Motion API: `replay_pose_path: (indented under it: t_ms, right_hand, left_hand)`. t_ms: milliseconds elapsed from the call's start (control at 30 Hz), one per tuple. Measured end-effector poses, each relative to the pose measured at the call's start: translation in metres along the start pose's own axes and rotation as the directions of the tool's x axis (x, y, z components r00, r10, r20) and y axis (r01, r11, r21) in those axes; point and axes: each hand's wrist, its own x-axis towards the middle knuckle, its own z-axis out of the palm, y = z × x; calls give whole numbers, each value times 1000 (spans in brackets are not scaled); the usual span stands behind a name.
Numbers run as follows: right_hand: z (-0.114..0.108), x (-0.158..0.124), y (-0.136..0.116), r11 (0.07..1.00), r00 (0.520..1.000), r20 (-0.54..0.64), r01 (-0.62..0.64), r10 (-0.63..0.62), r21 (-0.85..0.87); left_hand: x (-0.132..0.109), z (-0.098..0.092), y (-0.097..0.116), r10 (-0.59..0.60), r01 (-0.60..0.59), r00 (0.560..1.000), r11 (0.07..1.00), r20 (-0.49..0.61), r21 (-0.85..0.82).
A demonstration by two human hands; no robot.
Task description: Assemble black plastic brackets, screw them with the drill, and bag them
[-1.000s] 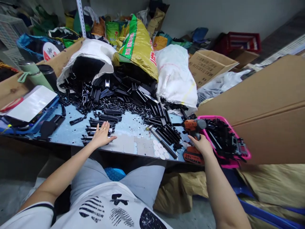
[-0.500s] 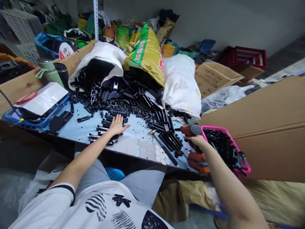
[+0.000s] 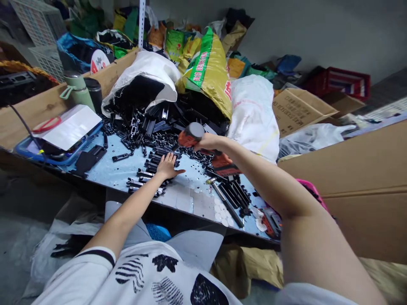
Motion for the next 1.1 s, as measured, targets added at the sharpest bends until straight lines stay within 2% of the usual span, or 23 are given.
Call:
replay_pose_path:
  t_ms: [100, 167, 233, 367, 567, 700, 867, 967, 1100]
  right_hand:
    - [2, 38, -54, 998, 998, 58, 21, -17, -58]
    - [3, 58, -77, 992, 993, 117, 3, 12, -123]
    - [2, 73, -90, 983, 980, 194, 6, 30, -185]
    - [2, 90, -101, 958, 949, 316, 93, -2, -273]
    - [2, 70, -107, 928, 965, 252, 156, -70, -338]
    - [7, 60, -110, 923, 954, 279, 206, -114, -325]
    - [23, 58, -117, 914, 949, 295, 214, -112, -343]
    - [28, 46, -120, 914, 945, 303, 227, -123, -335]
    - [31, 24, -122, 921, 949, 281, 232, -144, -312]
  left_hand:
    - [2, 2, 0, 2, -2, 1000, 1000, -5, -24]
    - [2, 3, -1, 5, -6, 1000, 999, -8, -45]
    - [0, 3, -2, 5, -4, 1000, 998, 6, -62]
    - [-2, 4, -1, -10, 12, 1000, 997, 19, -72]
    - [-3, 1, -1, 10, -10, 1000, 997, 0, -80]
    - [-2, -1, -2, 4, -8, 999, 997, -46, -82]
    - [-3, -6, 1, 1, -2, 1000, 997, -17, -80]
    - [-23, -9, 5, -12, 13, 1000, 997, 16, -76]
    - [-73, -8, 6, -42, 47, 998, 995, 55, -85]
